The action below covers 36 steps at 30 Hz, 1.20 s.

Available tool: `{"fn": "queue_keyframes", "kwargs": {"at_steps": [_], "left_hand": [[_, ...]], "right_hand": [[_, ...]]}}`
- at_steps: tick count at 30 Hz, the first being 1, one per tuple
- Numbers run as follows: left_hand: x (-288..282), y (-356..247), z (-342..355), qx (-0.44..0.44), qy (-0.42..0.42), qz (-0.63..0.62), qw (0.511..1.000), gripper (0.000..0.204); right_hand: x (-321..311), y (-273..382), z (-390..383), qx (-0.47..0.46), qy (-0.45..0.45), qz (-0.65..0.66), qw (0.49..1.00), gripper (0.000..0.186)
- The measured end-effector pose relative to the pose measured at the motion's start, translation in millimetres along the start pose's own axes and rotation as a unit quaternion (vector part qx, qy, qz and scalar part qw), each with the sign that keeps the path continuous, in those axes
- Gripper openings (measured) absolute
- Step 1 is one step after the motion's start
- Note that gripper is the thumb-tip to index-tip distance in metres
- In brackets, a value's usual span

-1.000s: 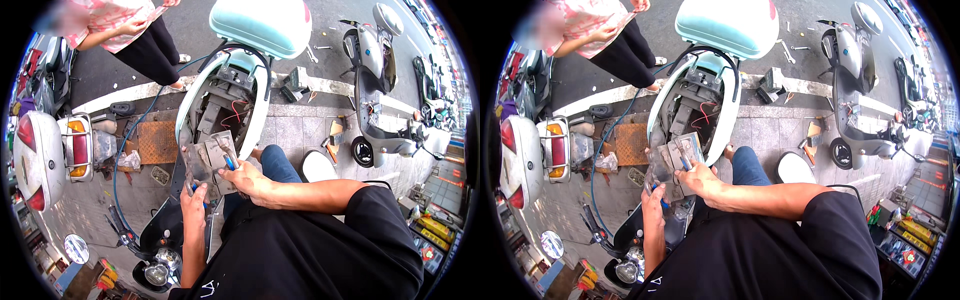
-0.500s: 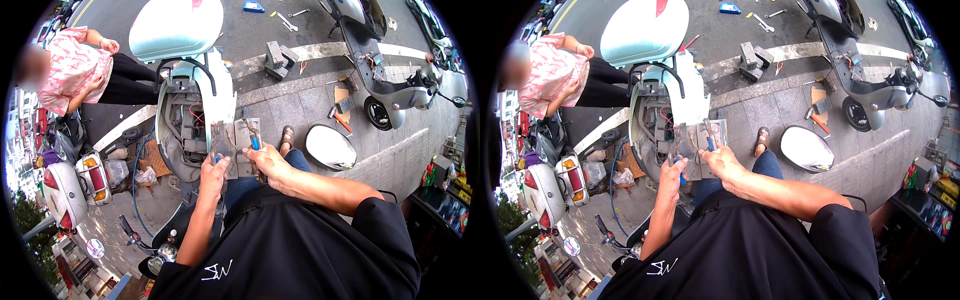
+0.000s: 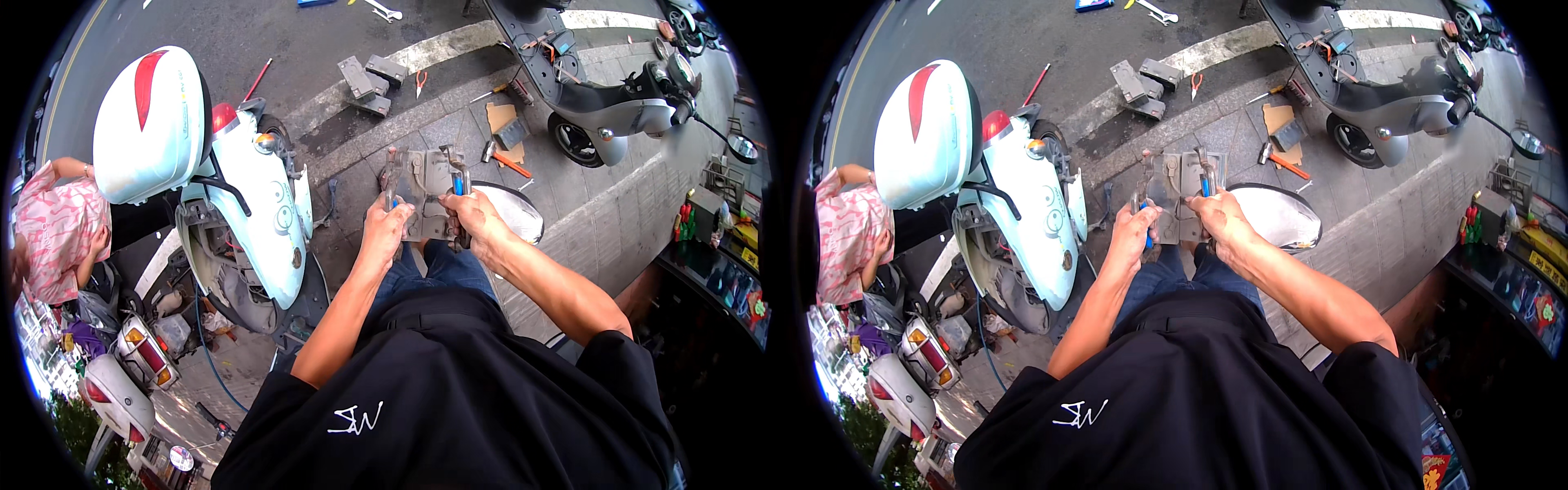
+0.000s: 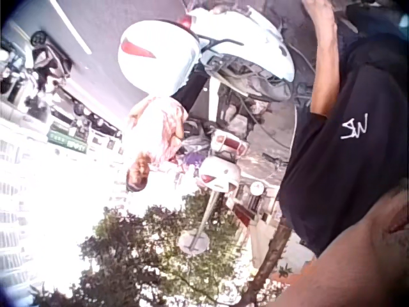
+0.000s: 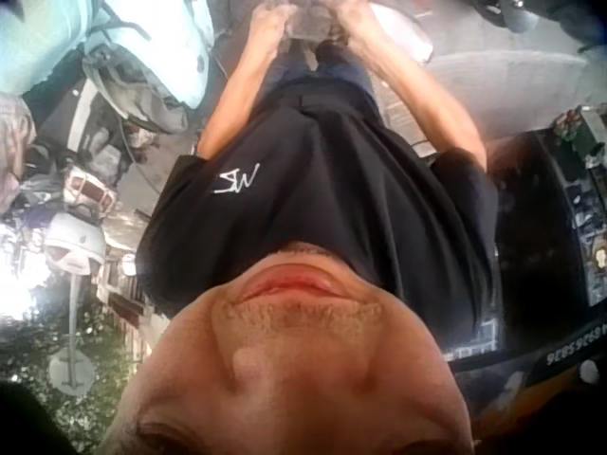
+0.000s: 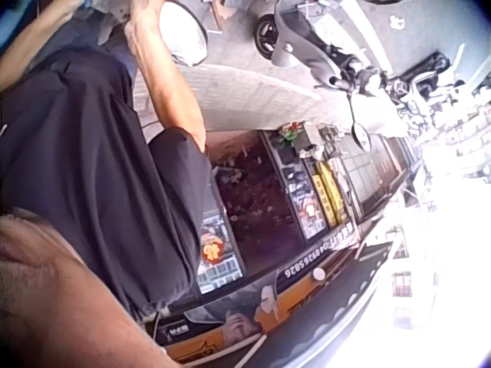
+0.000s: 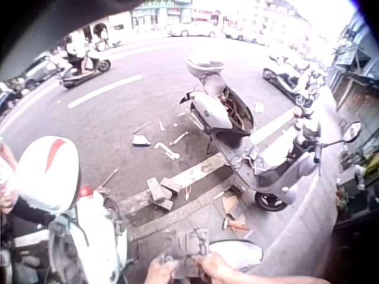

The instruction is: The person works on the internal components of a scooter by unscrewing fasteners with a power drill, removing a plastic bracket by hand, and using pliers to work on electrical wires and connectors inside the scooter's body.

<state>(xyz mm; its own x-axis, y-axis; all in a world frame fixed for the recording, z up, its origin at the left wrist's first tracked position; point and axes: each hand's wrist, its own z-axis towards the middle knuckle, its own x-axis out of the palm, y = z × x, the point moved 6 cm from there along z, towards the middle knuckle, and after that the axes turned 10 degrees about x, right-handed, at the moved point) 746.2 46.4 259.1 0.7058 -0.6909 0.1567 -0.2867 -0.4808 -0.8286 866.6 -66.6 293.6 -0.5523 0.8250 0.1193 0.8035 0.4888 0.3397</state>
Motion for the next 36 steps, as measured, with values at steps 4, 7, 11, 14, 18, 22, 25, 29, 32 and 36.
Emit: {"fn": "queue_keyframes", "kwargs": {"at_steps": [4, 7, 11, 14, 18, 22, 25, 29, 32, 36], "left_hand": [[42, -13, 69, -0.017, 0.032, -0.007, 0.999, 0.011], [66, -28, 128, 0.008, 0.05, -0.018, 0.999, 0.007], [72, -21, 219, 0.003, 0.04, 0.176, 0.984, 0.032], [83, -36, 281, 0.006, 0.025, 0.194, 0.981, 0.036], [90, -36, 382, 0.042, -0.017, 0.165, 0.985, 0.034], [114, -44, 481, 0.011, -0.049, 0.098, 0.994, 0.023], [127, -39, 566, 0.022, -0.094, 0.046, 0.994, 0.016], [130, 7, 675, 0.007, -0.121, 0.032, 0.992, 0.01], [149, 40, 751, -0.009, -0.137, 0.001, 0.99, 0.01], [160, 80, 852, 0.038, -0.145, -0.007, 0.989, 0.011]], "right_hand": [[-36, 47, 40, 0.0, -0.012, 0.032, 0.999, 0.011], [-55, 81, 76, 0.015, -0.025, 0.054, 0.998, 0.015], [-60, 158, 123, 0.012, -0.04, 0.055, 0.998, 0.012], [-64, 213, 170, 0.014, -0.014, 0.05, 0.999, 0.014], [-69, 280, 254, 0.019, -0.001, 0.005, 1.0, 0.017], [-87, 349, 349, -0.016, 0.01, -0.013, 1.0, 0.011], [-91, 404, 431, -0.025, 0.017, -0.076, 0.997, 0.021], [-105, 442, 557, -0.007, 0.029, -0.114, 0.993, 0.044], [-125, 472, 634, -0.01, 0.017, -0.121, 0.992, 0.05], [-147, 512, 732, -0.022, 0.039, -0.129, 0.991, 0.037]]}}
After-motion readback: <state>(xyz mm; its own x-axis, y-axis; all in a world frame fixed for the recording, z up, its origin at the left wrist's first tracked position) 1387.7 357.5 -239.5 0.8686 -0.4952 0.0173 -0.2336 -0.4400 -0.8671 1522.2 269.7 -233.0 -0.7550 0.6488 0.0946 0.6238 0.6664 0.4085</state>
